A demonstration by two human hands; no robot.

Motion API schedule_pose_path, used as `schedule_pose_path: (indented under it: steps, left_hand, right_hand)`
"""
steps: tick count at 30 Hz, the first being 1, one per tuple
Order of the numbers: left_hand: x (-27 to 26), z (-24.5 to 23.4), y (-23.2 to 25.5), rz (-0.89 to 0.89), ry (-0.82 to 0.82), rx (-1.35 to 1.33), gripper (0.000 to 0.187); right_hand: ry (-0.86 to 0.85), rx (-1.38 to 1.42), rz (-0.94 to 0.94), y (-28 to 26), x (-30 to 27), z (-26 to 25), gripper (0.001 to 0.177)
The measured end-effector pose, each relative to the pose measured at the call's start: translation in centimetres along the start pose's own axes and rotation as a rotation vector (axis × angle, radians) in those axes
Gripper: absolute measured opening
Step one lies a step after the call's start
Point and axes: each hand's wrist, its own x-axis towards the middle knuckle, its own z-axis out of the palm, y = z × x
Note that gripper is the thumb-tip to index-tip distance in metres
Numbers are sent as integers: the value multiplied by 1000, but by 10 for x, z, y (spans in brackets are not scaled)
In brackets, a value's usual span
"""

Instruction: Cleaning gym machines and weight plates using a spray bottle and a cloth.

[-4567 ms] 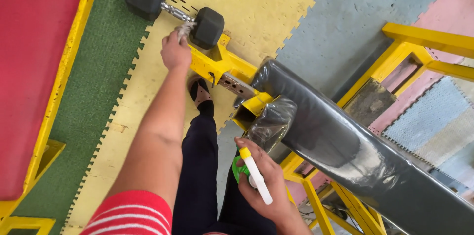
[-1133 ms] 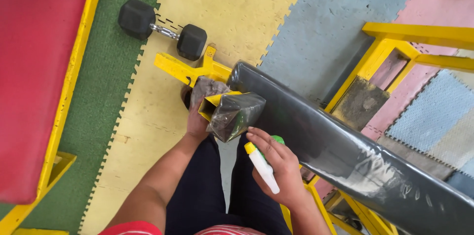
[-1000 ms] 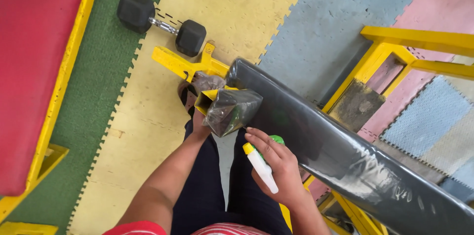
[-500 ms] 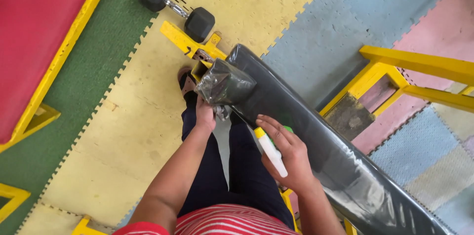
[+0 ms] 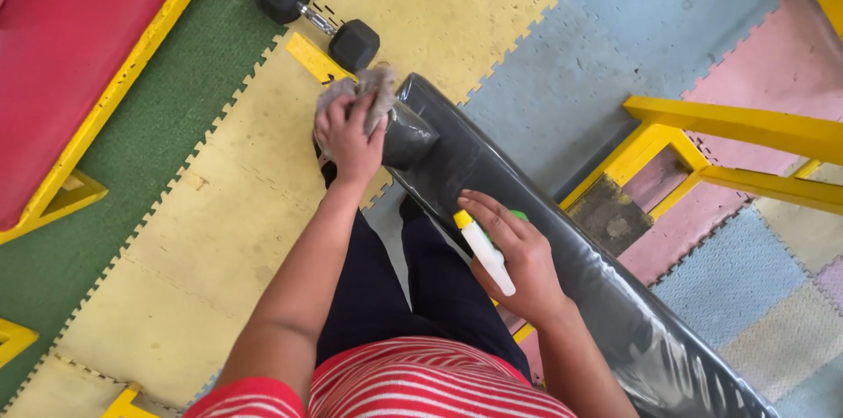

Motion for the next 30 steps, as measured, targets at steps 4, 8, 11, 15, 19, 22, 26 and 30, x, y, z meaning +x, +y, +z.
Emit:
schedule_pose_path:
  steps: [4, 8, 11, 15, 19, 22, 26, 30]
  left_hand:
    - [-1, 14, 11, 249, -192, 426, 51]
    - [-24, 21, 2, 547, -241, 591, 43]
    - [-35, 24, -5, 690, -244, 769, 42]
    - [-30, 20, 3, 754, -311, 750, 43]
    - [-10, 7, 23, 483, -363, 277, 46]
    - [-12, 5, 22, 198, -273, -190, 41]
    - [-10, 3, 3, -141, -287, -640, 46]
    - [8, -20, 32, 112, -344, -262, 45]
  right_hand:
    - [-36, 5, -8, 5, -2, -3, 70]
    - [-63, 17, -1, 15, -2, 1, 68]
    - [-13, 44, 64, 32, -2, 16, 65]
    - [35, 93, 233, 84, -8, 62, 55]
    - [-105, 177, 382, 134, -6, 111, 59]
    - [-196, 151, 474, 138, -2, 131, 53]
    - [-261, 111, 499, 124, 9, 140, 42]
    - [-220, 146, 445, 111, 11, 128, 47]
